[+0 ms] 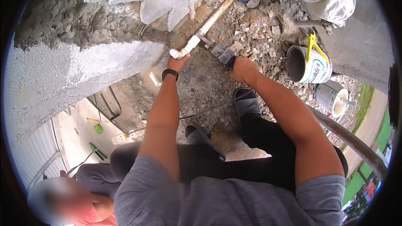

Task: The person uses a reciprocating saw to cut a white PVC pipe near a wall, then fits a PVC elbow fitting into the cut section. They wipe the area with a cloth and later use a tape measure to measure a section of the pipe.

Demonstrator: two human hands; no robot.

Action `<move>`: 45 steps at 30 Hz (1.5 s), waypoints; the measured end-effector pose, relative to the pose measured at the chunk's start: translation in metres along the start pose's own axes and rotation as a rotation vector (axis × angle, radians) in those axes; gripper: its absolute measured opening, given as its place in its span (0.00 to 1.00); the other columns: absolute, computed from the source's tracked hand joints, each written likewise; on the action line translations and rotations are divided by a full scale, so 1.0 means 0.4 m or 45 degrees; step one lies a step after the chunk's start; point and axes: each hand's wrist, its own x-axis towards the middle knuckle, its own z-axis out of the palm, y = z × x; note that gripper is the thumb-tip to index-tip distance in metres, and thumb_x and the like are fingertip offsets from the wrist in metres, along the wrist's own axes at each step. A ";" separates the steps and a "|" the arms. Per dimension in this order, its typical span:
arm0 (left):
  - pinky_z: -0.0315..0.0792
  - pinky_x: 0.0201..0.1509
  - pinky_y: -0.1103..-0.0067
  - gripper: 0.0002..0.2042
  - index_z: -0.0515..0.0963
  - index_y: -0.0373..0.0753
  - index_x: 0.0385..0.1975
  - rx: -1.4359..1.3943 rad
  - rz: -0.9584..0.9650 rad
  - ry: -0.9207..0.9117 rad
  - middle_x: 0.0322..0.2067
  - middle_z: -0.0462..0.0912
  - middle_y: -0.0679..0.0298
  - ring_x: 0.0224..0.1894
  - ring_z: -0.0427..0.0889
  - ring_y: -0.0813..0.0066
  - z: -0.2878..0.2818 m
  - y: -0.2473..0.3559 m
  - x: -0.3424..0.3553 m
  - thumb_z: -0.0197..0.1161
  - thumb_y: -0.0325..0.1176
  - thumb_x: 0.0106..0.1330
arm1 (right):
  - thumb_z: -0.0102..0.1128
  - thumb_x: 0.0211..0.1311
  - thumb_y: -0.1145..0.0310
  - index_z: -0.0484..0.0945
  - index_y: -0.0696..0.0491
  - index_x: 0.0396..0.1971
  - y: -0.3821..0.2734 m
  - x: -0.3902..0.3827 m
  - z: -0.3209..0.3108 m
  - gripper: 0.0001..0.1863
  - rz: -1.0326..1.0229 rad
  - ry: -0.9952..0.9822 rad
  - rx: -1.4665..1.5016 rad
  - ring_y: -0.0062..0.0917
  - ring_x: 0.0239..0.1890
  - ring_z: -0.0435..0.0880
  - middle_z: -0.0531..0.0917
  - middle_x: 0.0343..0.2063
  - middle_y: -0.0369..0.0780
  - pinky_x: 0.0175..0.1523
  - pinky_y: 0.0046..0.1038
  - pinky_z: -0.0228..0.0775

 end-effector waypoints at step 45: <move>0.75 0.55 0.74 0.26 0.82 0.35 0.52 -0.242 -0.033 0.080 0.47 0.88 0.61 0.50 0.85 0.71 -0.018 -0.045 -0.029 0.80 0.40 0.56 | 0.61 0.53 0.68 0.85 0.63 0.31 0.022 -0.004 0.040 0.13 -0.196 0.104 -0.107 0.49 0.45 0.86 0.86 0.39 0.56 0.52 0.41 0.81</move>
